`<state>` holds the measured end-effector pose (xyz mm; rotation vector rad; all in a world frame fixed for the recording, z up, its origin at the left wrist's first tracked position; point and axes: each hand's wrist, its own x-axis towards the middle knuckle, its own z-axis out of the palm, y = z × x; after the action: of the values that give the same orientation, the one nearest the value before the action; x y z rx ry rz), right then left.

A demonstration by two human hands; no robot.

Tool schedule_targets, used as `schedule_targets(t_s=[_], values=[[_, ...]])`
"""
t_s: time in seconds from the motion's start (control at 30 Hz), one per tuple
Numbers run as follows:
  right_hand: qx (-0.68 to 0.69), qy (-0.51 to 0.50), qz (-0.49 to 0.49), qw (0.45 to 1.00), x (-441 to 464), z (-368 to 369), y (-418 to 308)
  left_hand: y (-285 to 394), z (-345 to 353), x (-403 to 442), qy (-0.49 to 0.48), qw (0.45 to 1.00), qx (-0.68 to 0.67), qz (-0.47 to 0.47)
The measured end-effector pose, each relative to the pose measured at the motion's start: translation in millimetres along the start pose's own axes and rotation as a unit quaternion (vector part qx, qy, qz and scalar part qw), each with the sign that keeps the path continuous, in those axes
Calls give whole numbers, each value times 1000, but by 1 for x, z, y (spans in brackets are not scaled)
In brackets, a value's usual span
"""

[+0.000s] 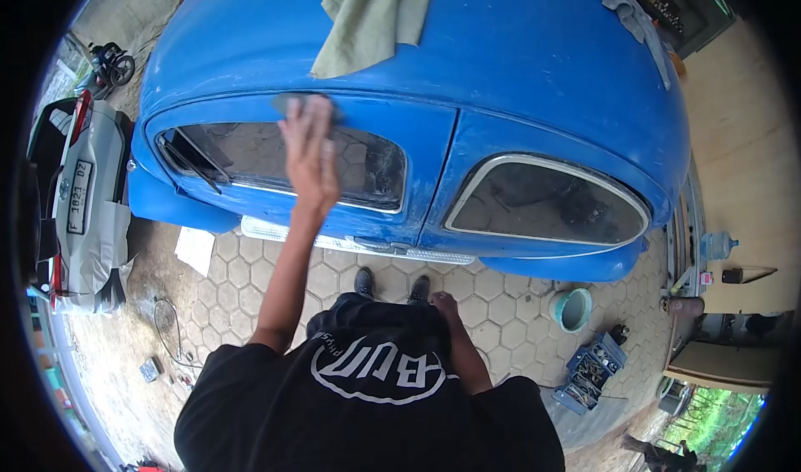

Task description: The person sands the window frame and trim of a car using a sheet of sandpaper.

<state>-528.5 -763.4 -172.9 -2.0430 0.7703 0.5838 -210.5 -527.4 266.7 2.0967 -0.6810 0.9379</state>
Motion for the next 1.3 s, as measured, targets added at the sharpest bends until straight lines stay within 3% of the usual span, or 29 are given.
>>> schedule_targets(t_s=[0.03,0.1,0.17,0.2,0.3,0.43,0.53,0.6,0.73,0.83,0.87,0.9,0.93,1.0,1.1,1.23,1.3], values=[[-81,-14,-101,991,14,8,17,11,0,0,-42,999,-11,12],[-240,-51,-296,923,18,10,22,13,-8,0,-75,997,-2,25],[-101,-80,-62,990,16,-7,-14,-2,-15,8,-68,997,34,34],[-26,-92,63,993,3,-15,-40,-22,-26,8,-50,996,64,31],[104,-29,81,991,-12,-20,-63,-43,-36,6,-5,997,75,5],[24,-31,41,998,-12,-6,-35,-10,-7,1,21,1000,0,-10],[-73,-66,-97,990,19,20,28,21,-4,0,-85,994,-60,18],[-20,-66,-24,997,22,12,9,16,-7,3,-127,989,-71,25],[164,-19,56,985,-2,-9,-41,-36,-37,3,-36,999,31,-25],[126,2,56,991,-8,-6,-18,-39,-31,0,34,997,8,-65],[-26,-8,-106,994,-1,3,22,-37,-28,-2,54,996,-9,-70],[-172,32,-262,949,3,11,59,-23,-24,2,37,997,-17,-65],[-251,22,-274,928,-5,11,64,-10,-19,1,-1,999,-33,-36],[-286,-22,-214,934,-24,3,61,20,-4,-4,-89,993,-80,4],[-307,-49,-187,932,-19,-6,51,31,-1,-3,-111,988,-105,-1],[-291,17,-235,927,7,-3,20,-4,-16,-7,-72,996,43,-2],[-154,6,-207,966,10,-3,14,-12,-18,-8,-29,996,76,-33]])
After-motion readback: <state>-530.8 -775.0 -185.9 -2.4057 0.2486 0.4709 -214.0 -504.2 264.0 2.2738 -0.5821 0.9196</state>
